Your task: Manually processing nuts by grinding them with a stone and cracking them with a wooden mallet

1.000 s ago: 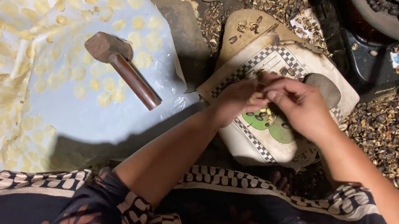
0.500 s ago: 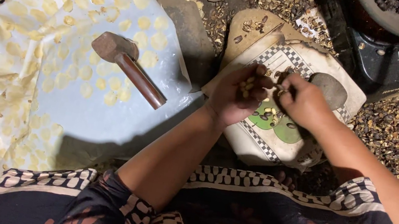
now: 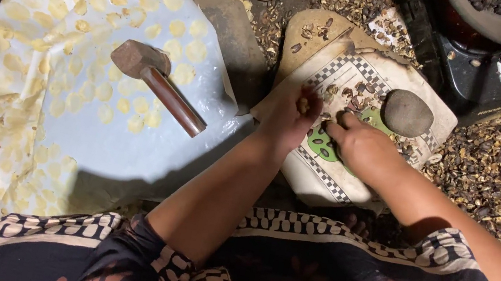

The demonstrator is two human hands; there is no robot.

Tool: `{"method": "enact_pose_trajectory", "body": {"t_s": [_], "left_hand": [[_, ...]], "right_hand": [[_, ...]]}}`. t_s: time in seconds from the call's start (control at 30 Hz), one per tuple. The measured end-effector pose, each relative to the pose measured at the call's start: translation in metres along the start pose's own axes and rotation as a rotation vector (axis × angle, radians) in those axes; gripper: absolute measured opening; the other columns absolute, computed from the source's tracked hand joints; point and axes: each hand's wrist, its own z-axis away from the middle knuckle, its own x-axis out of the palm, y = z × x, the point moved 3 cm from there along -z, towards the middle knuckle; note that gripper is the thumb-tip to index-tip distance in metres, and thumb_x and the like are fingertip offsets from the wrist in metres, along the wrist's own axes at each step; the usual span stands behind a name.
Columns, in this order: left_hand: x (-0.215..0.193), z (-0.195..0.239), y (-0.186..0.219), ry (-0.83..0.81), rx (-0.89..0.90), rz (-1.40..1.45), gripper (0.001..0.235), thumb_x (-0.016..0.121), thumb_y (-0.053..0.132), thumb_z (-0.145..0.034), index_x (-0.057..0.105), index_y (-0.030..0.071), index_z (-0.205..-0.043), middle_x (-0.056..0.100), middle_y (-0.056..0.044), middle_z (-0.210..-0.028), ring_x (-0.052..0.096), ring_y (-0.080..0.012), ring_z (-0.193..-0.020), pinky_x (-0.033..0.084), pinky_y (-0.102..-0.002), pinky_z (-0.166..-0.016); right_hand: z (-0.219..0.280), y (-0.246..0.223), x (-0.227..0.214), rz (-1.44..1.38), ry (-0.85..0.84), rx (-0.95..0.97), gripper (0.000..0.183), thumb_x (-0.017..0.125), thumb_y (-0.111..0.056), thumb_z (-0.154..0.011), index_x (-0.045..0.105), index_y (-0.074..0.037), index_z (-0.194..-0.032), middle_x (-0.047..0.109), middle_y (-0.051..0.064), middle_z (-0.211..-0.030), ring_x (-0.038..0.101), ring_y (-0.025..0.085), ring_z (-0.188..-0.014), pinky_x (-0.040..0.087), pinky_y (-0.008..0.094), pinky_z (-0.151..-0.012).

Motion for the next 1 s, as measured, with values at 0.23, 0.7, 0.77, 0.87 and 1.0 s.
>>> {"method": "enact_pose_trajectory", "body": {"t_s": [0.23,0.7,0.77,0.87,1.0], "left_hand": [[0.03,0.054,0.026,-0.32,-0.256,-0.114,0.022,0.059,0.026,-0.1,0.056,0.017,-0.079,0.043,0.006,-0.072,0.041,-0.0052,-0.06,0.026,-0.014,-0.048],[-0.001,0.008,0.006,-0.24,-0.214,-0.374,0.023,0.053,0.028,-0.105,0.07,0.013,-0.107,0.078,-0.004,-0.101,0.076,-0.0162,-0.097,0.059,-0.033,-0.099],[0.013,0.027,0.008,-0.283,-0.191,-0.356,0.024,0.059,0.027,-0.104,0.072,0.009,-0.112,0.074,-0.002,-0.094,0.07,-0.0145,-0.087,0.059,-0.03,-0.087],[0.03,0.047,-0.01,-0.314,-0.237,-0.317,0.022,0.066,0.025,-0.098,0.073,0.006,-0.107,0.07,-0.004,-0.084,0.068,-0.0168,-0.076,0.059,-0.029,-0.069],[0.03,0.015,-0.023,-0.583,-0.521,-0.206,0.017,0.057,0.02,-0.097,0.061,0.006,-0.104,0.056,-0.004,-0.076,0.043,-0.006,-0.054,0.026,-0.015,-0.035]], "right_hand": [[0.004,0.022,-0.033,-0.979,0.016,0.239,0.027,0.053,0.002,-0.091,0.059,-0.005,-0.117,0.071,0.015,-0.089,0.074,0.027,-0.075,0.06,0.041,-0.072],[-0.015,0.015,-0.026,-0.471,0.124,0.299,0.026,0.07,-0.022,-0.086,0.07,-0.022,-0.112,0.075,0.012,-0.098,0.073,0.038,-0.097,0.059,0.049,-0.083],[-0.004,-0.025,-0.077,-0.524,0.131,0.274,0.03,0.068,-0.018,-0.088,0.071,-0.021,-0.117,0.076,0.015,-0.101,0.073,0.039,-0.101,0.058,0.051,-0.087],[0.002,-0.058,-0.118,-0.559,0.151,0.226,0.04,0.065,-0.017,-0.091,0.067,-0.021,-0.131,0.076,0.018,-0.111,0.07,0.043,-0.108,0.055,0.055,-0.094],[0.016,-0.041,-0.161,-0.373,0.33,0.305,0.052,0.064,-0.027,-0.093,0.06,-0.013,-0.144,0.062,0.009,-0.146,0.057,0.025,-0.132,0.041,0.036,-0.105]]}}
